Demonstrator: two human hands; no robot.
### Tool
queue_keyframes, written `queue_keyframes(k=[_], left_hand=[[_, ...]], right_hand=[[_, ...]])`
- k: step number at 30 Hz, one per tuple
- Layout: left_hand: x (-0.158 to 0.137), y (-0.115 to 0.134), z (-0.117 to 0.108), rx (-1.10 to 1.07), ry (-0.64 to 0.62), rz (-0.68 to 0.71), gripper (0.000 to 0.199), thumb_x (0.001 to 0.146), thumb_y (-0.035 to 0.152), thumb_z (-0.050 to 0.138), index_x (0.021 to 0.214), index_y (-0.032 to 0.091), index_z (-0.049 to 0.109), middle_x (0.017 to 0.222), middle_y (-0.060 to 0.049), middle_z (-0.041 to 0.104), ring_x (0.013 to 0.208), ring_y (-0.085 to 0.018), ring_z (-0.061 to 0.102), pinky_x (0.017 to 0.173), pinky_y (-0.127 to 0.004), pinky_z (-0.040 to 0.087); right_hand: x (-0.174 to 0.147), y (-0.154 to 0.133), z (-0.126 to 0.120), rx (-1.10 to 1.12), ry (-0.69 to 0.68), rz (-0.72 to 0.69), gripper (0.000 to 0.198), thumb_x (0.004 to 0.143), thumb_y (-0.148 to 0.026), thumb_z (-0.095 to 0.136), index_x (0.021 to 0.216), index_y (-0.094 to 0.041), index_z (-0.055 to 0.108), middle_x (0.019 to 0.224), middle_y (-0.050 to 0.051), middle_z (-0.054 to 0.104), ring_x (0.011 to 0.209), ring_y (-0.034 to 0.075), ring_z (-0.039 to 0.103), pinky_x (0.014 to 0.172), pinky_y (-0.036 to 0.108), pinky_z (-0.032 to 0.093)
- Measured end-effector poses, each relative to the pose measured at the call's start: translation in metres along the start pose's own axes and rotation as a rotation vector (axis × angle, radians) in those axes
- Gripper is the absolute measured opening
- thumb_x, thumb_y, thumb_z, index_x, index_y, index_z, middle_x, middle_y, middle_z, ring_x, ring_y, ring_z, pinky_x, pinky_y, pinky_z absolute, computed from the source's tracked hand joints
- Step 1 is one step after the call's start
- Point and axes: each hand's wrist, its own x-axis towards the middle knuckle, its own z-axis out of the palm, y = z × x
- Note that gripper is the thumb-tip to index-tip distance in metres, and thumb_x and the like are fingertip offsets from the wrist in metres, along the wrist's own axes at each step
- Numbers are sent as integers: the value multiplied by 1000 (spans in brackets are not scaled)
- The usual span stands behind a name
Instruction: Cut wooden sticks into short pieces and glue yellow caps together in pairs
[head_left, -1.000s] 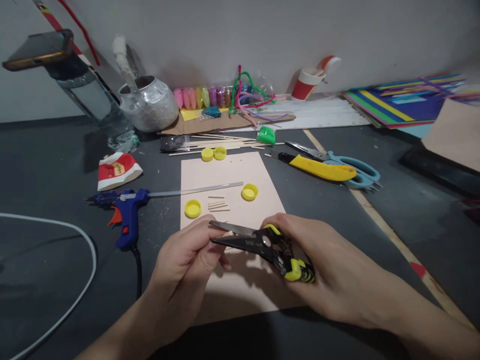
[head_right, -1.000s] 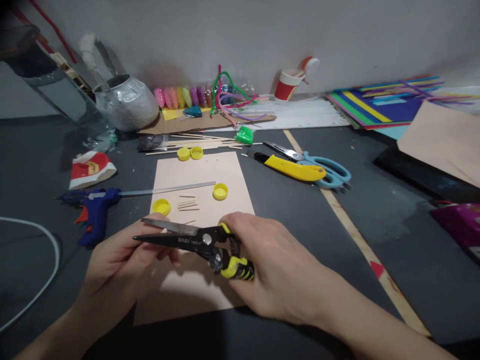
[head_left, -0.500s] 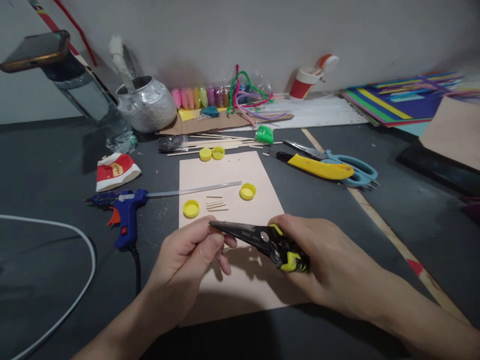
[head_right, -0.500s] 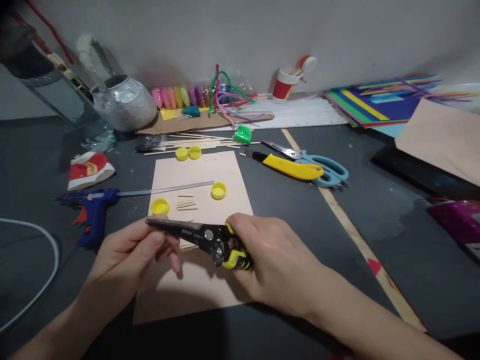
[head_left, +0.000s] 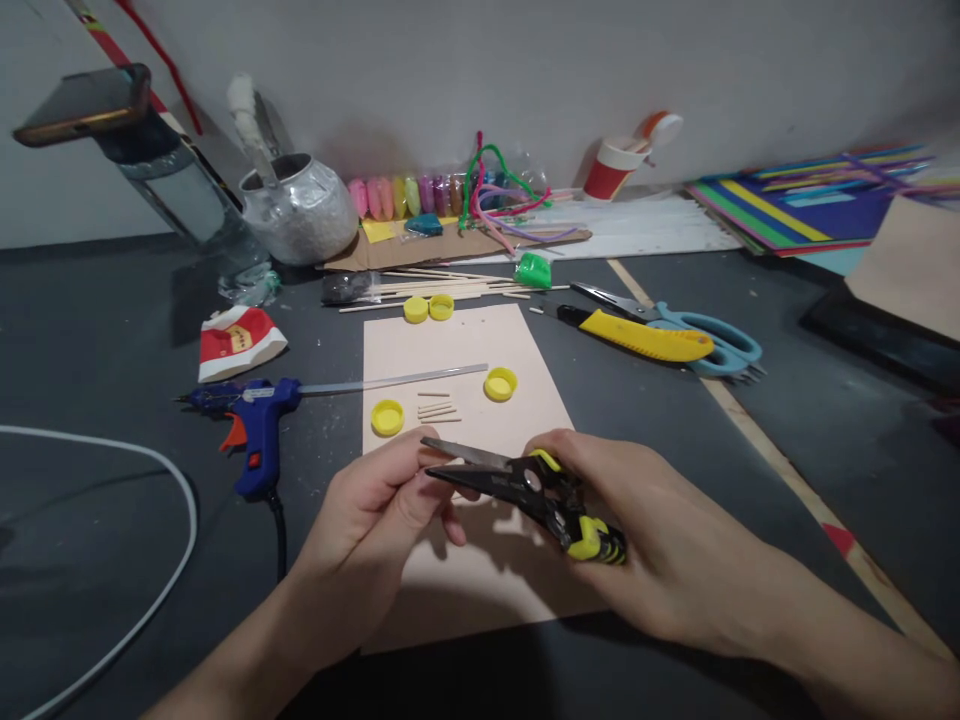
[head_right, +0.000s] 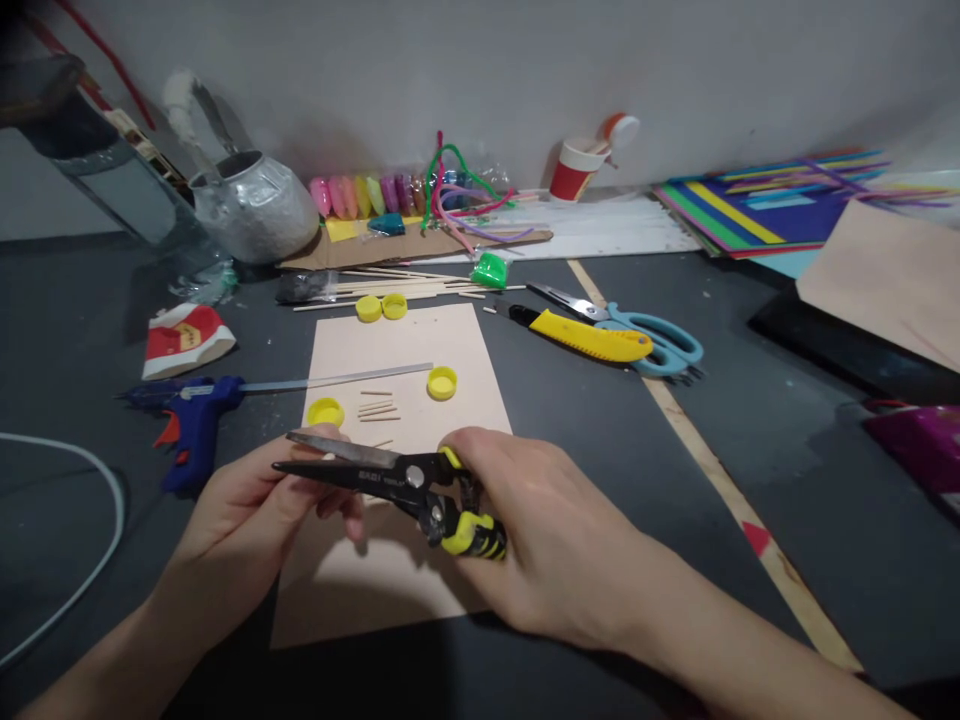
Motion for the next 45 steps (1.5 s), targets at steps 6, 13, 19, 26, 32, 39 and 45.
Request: queue_keyframes(k=[6,13,19,26,32,39,45], left_hand=[[-1,-2,2,6,-12,-28,31,99,30,51,74,22,68,68,0,67,66,-15,62,65,-26,50],[-3,-2,3,-44,34,-19,25,97,24,54,81,23,73,72,1,67,64,-12,62,64,-23,52],[-1,-1,4,-25,59,-13,21,96,26,55,88,23,75,80,-1,70,61,-12,61,58,-23,52],[-3,-1,3,102,54,-13,35,97,30,52,64,22,57,56,4,52,49,-10,46,46,-22,39],[-3,-4,3,187,68,12,30,96,27,53,68,22,62,58,3,51,53,-12,46,50,-24,38],[-6,0,5,58,71,-79,25,97,32,53,81,25,71,59,4,50,53,-11,44,51,-24,35],[-6,0,5,-43,86,-152,25,101,38,46,90,26,65,61,5,46,59,-13,43,56,-24,36]], right_hand=[[-4,3,1,-69,0,-4,12,82,-21,53,94,-20,53,79,3,63,66,20,56,60,30,39],[-5,5,5,-24,71,10,9,82,-19,52,91,-21,51,73,0,61,60,17,53,54,28,36],[-1,3,0,56,88,58,14,80,-23,58,92,-22,49,75,-1,59,62,16,52,55,26,37],[0,0,1,-23,10,19,9,86,-27,54,91,-21,51,80,3,62,66,19,55,58,29,37],[-4,1,3,-81,16,10,8,82,-22,53,90,-20,51,77,2,61,63,19,53,56,30,34],[-3,3,4,31,37,43,11,82,-19,53,92,-22,50,74,-1,61,61,17,53,55,28,35],[3,2,3,51,43,80,15,82,-24,56,95,-22,49,78,0,61,65,18,52,56,28,36]])
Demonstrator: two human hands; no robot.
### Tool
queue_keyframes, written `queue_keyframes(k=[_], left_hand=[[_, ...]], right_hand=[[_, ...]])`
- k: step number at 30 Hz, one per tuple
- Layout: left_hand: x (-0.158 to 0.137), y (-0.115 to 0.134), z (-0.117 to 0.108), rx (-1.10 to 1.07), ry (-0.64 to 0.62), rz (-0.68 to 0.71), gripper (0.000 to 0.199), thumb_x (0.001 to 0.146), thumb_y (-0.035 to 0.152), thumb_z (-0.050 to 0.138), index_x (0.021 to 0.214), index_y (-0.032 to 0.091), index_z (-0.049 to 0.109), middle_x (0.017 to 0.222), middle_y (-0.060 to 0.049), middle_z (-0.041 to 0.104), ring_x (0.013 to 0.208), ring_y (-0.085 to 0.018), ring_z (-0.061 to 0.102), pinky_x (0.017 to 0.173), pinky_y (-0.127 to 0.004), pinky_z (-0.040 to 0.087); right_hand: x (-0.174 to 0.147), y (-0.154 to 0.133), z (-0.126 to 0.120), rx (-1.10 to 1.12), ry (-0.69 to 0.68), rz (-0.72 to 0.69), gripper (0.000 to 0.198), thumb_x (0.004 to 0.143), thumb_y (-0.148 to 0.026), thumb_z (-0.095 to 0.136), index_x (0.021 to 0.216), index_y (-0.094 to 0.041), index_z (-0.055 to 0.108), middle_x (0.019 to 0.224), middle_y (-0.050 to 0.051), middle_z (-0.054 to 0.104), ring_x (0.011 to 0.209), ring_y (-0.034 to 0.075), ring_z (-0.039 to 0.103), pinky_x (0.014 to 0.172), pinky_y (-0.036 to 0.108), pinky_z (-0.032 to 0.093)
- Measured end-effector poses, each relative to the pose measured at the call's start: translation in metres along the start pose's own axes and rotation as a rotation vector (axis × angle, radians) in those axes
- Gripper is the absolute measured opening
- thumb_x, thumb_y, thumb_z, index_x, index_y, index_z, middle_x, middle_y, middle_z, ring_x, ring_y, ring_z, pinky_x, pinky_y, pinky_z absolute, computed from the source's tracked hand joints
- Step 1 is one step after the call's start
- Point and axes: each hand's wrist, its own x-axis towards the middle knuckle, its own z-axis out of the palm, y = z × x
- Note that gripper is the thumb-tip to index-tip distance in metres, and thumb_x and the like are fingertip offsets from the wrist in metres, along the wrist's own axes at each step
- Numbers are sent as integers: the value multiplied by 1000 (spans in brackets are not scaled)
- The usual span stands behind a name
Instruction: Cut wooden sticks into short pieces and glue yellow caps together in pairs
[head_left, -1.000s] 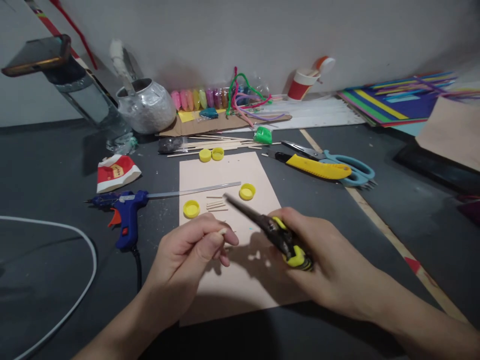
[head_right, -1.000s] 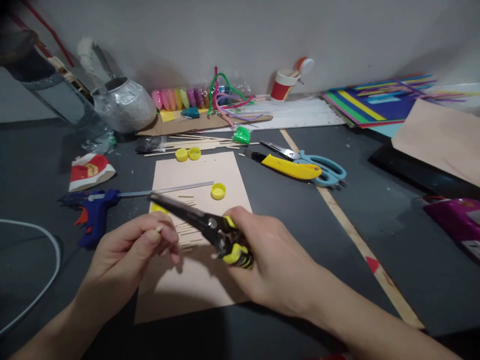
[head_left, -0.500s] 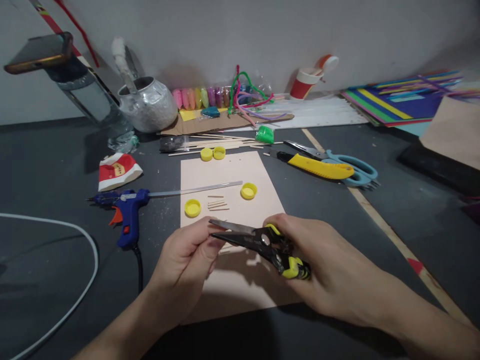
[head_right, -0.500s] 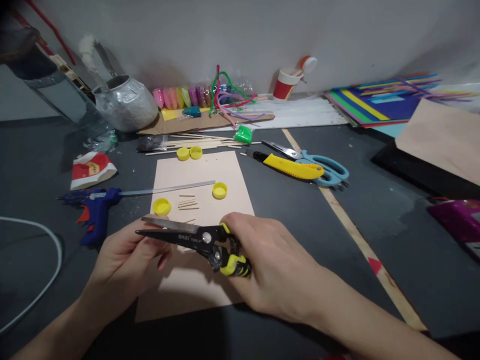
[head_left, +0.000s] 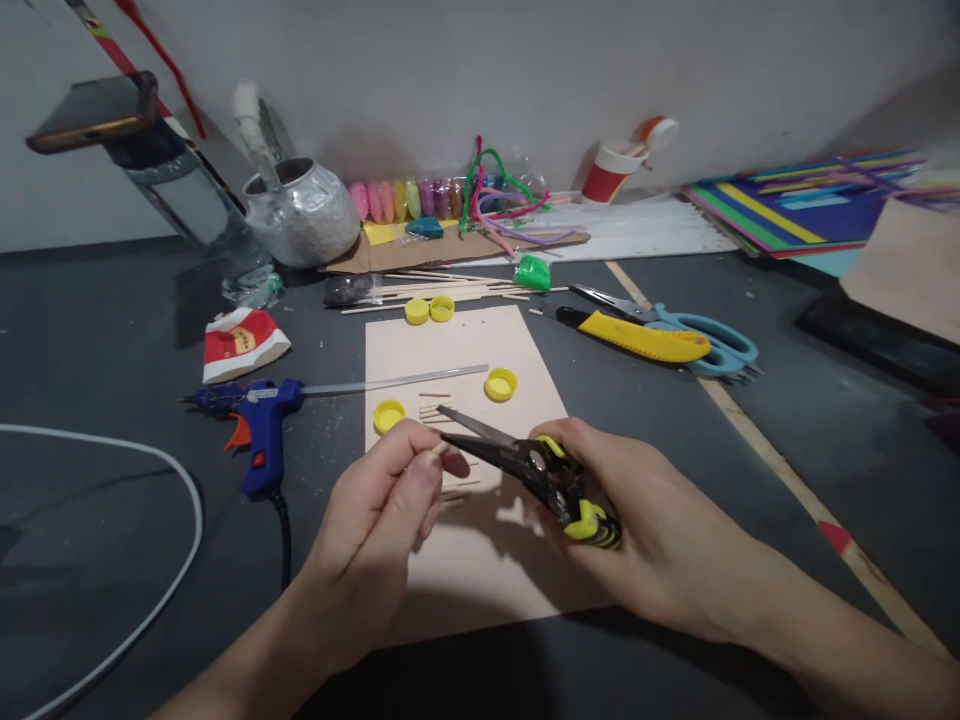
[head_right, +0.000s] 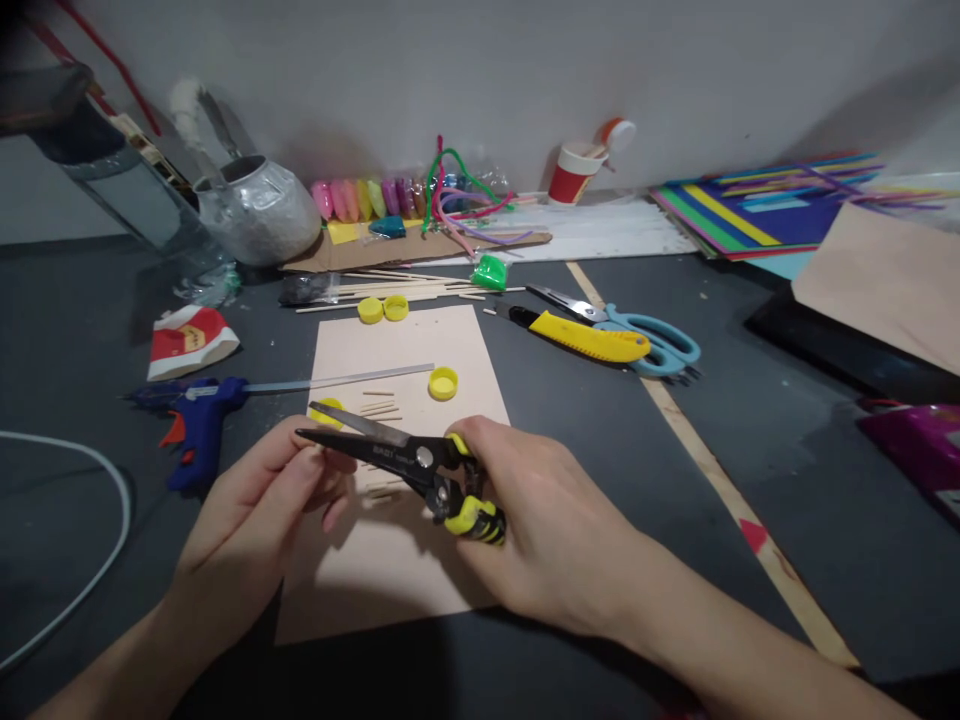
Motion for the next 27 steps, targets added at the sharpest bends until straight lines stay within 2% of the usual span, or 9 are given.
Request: queue_keyframes(k=[2,7,15,18,21,27], left_hand=[[1,0,0,35,3,26,21,101,35,47,92,27,64,68,5,49,64,-12,45,61,-23,39],[3,-3,-2,172,27,240,18,100,21,51,95,32,64,79,8,59,71,-8,51,67,-16,41],[6,-5,-2,341,71,384,21,93,11,55,91,29,65,73,12,67,68,-4,62,66,-11,45],[7,-5,0,357,99,396,24,91,7,56,86,28,66,74,12,69,69,-3,63,68,-10,46],[8,-5,2,343,129,382,26,90,5,58,83,28,67,74,13,71,69,-2,65,68,-9,47],[5,-6,5,172,193,371,22,89,8,64,93,30,70,77,13,77,72,-3,72,73,-9,53]], right_hand=[[-1,0,2,-20,7,-10,13,83,-26,55,93,-22,49,78,0,61,64,18,52,56,28,36],[-5,1,3,-56,8,-26,15,83,-27,57,95,-22,49,80,2,62,67,19,53,57,28,36],[-3,0,2,-96,43,-62,15,80,-24,58,93,-20,50,80,3,62,67,20,55,58,29,37],[-6,1,4,-131,50,-57,13,77,-20,56,89,-20,50,77,3,62,61,19,53,54,29,34],[-8,1,5,-99,33,-21,11,80,-22,54,91,-20,51,75,3,63,58,18,53,52,29,33],[-4,-1,1,37,30,60,15,81,-29,57,94,-23,50,79,1,63,65,19,54,55,29,37]])
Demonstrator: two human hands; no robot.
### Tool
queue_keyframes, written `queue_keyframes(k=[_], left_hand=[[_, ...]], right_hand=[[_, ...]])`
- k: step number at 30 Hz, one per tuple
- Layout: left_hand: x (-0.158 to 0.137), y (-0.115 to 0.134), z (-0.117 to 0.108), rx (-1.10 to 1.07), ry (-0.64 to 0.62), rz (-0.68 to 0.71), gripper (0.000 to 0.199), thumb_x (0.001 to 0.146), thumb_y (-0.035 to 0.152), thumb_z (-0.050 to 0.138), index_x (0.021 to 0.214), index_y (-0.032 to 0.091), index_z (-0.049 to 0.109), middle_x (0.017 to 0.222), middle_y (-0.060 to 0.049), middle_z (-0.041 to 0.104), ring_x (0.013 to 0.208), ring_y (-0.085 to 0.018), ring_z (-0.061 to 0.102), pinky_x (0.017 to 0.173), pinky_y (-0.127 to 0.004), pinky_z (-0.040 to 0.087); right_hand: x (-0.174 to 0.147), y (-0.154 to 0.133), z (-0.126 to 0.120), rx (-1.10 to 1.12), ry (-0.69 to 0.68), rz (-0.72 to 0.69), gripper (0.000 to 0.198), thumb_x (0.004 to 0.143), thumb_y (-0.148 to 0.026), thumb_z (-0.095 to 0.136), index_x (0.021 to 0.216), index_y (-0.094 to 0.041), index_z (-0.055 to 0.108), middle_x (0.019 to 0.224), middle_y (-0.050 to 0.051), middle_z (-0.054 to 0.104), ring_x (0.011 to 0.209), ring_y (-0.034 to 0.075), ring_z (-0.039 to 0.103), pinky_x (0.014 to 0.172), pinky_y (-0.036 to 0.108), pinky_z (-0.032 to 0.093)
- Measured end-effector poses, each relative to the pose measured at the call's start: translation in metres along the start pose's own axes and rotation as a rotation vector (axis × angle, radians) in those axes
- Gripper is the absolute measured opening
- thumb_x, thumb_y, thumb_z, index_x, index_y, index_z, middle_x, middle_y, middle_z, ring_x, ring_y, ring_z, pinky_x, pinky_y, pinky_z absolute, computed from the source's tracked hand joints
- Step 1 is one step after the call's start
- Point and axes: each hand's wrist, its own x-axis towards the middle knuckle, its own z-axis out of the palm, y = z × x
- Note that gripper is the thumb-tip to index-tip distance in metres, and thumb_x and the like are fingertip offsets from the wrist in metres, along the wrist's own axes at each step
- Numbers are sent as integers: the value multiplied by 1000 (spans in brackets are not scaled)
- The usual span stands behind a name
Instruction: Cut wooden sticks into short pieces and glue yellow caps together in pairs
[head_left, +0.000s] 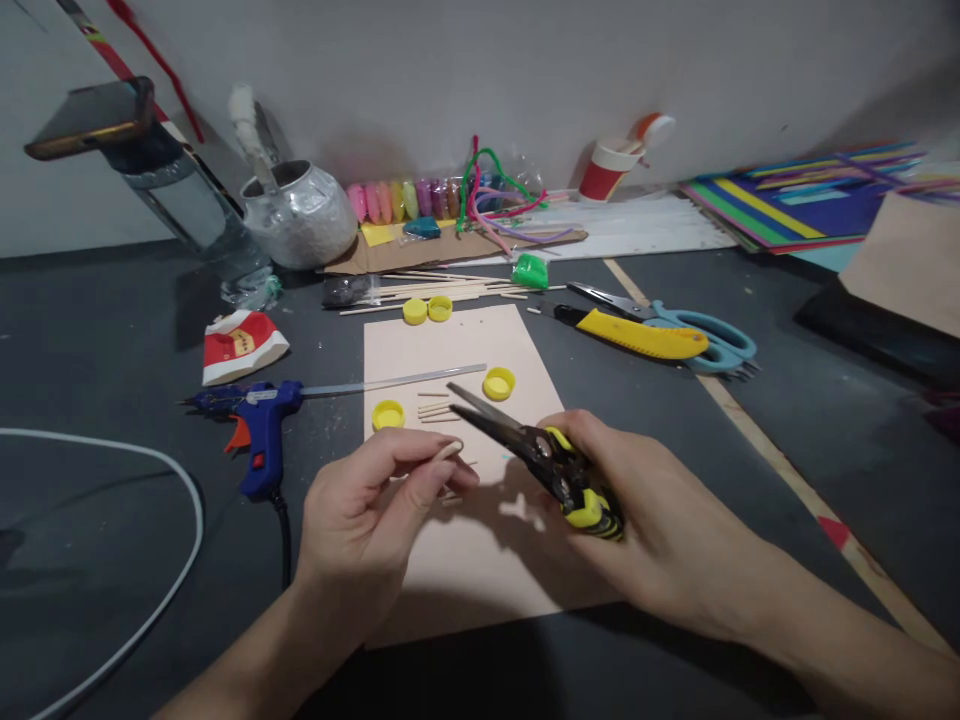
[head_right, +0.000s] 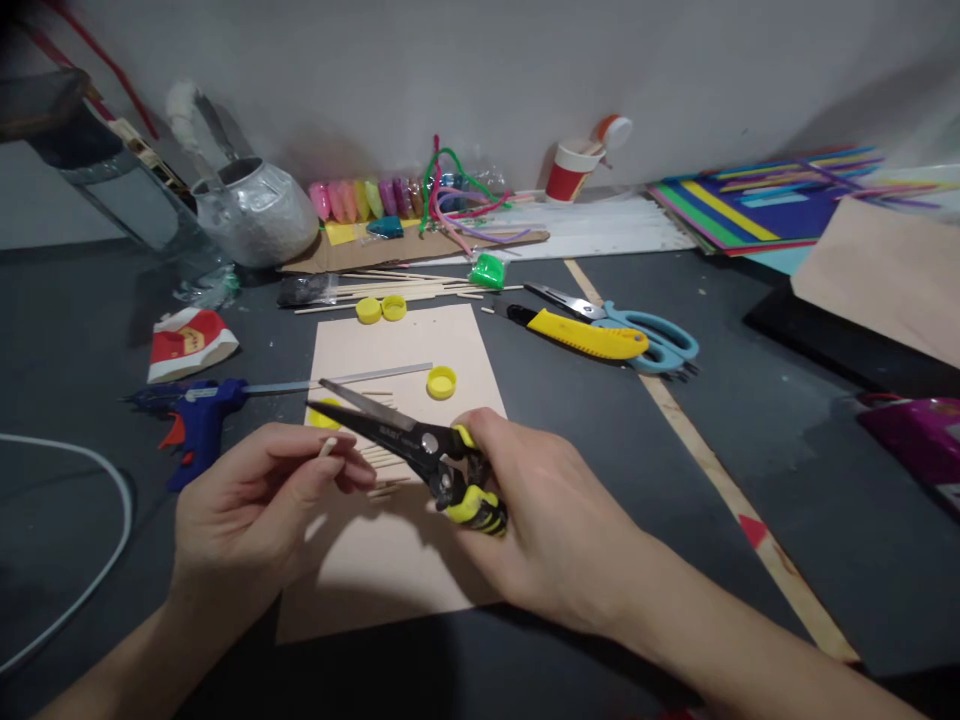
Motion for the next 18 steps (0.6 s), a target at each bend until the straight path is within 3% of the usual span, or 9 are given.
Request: queue_keyframes(k=[6,18], left_hand=[[0,0,1,-7,94,-3,27,82,1,66,85,28,70,79,13,76,70,-3,72,70,-7,55],[1,-3,-1,56,93,67,27,81,3,67,85,29,71,79,11,77,70,-6,73,66,-10,55]], right_hand=[[-1,-4,4,-35,-43,-44,13,82,-27,57,92,-21,51,79,2,63,66,19,54,56,30,36],[-3,-4,4,-54,-16,-94,15,82,-27,57,95,-20,52,80,2,63,67,19,55,57,29,37]])
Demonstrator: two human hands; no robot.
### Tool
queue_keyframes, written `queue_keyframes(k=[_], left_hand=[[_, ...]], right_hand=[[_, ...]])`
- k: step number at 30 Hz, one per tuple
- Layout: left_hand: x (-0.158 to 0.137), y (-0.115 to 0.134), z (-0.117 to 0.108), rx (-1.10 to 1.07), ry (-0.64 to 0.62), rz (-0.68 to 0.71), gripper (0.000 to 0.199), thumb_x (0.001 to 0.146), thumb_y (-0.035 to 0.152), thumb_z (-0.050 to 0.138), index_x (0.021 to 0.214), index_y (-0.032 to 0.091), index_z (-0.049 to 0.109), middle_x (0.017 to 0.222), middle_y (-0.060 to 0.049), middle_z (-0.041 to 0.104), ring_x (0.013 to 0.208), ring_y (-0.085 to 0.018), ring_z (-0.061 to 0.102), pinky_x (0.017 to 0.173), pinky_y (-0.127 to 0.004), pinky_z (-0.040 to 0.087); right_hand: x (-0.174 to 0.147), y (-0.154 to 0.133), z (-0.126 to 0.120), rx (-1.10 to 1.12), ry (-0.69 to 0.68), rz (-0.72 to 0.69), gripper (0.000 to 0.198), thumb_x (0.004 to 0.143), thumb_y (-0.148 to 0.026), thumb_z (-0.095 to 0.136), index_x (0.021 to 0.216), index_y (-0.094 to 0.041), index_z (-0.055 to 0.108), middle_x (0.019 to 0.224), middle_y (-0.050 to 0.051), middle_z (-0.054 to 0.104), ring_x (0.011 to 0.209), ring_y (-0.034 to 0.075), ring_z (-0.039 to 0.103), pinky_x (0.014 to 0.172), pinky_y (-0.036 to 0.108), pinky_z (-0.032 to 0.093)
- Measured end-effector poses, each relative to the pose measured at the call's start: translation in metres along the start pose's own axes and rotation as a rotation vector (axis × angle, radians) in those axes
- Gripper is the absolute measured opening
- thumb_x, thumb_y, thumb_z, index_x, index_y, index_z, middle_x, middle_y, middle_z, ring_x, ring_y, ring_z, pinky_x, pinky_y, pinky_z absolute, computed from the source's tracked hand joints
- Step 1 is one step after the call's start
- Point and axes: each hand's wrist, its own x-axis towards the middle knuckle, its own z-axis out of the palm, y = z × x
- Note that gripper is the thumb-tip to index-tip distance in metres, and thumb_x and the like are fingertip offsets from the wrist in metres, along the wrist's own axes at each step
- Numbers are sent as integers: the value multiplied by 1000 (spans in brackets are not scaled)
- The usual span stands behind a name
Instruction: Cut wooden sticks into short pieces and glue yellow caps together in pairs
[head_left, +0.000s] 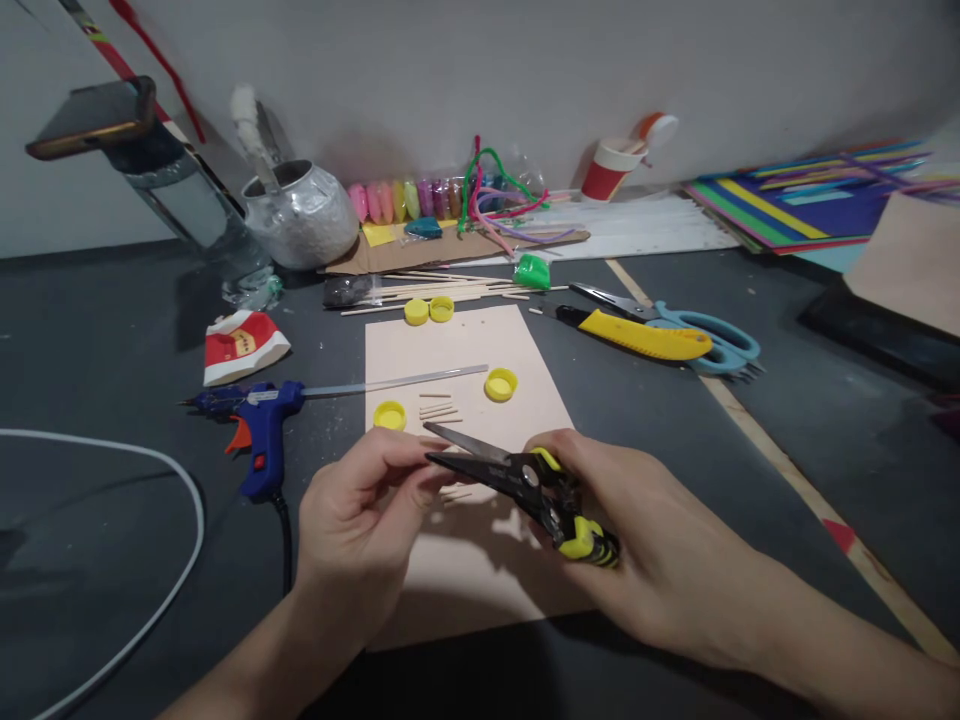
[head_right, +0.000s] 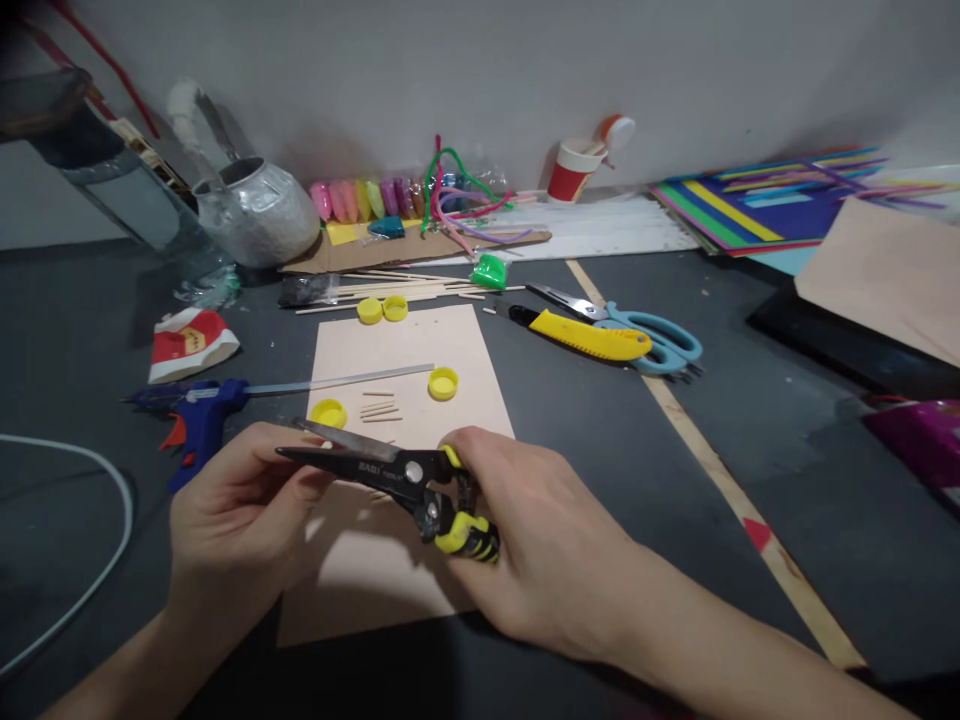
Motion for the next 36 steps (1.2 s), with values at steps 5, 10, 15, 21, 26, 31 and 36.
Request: queue_keyframes(k=[5,10,15,21,26,31,36], left_hand=[[-2,0,-2,62,7,-11,24,80,4,69,82,28,72,71,9,75,59,-9,69,55,-16,52],[-1,3,-2,16,14,-40,23,80,5,70,83,28,74,81,6,79,74,-13,74,68,-20,58],[0,3,-1,51,-3,-41,23,81,6,70,84,28,74,79,6,79,69,-12,74,63,-19,56],[1,5,0,51,-62,-79,26,80,2,67,79,27,74,75,7,79,70,-13,74,64,-20,56],[0,9,5,-82,17,-116,18,84,7,67,83,25,73,78,4,80,75,-14,75,69,-23,58],[-1,9,6,-47,11,-105,20,84,7,66,84,25,74,77,4,79,73,-15,75,67,-24,58],[-1,1,-1,95,-25,-5,19,84,9,68,86,26,74,83,4,80,74,-15,74,66,-24,56]], right_hand=[[0,1,0,-25,-18,-1,13,83,-26,56,93,-20,51,78,3,63,66,19,55,56,29,36],[3,0,-1,-13,-10,9,15,83,-27,57,95,-20,51,79,3,64,67,19,55,57,30,37],[2,0,-3,-27,-33,17,12,82,-25,56,92,-21,51,78,2,63,65,19,55,56,29,35],[-2,4,-7,-75,-57,47,6,82,-24,53,86,-22,51,72,1,61,60,19,53,54,29,32],[-1,4,-11,66,-33,130,10,84,-28,57,88,-23,49,75,0,63,62,18,54,54,27,36],[2,1,-10,50,-68,94,12,81,-25,58,89,-23,49,77,1,63,64,19,56,54,28,37],[2,-2,-8,14,-86,62,10,85,-29,55,91,-22,49,78,2,62,66,19,55,56,30,36]])
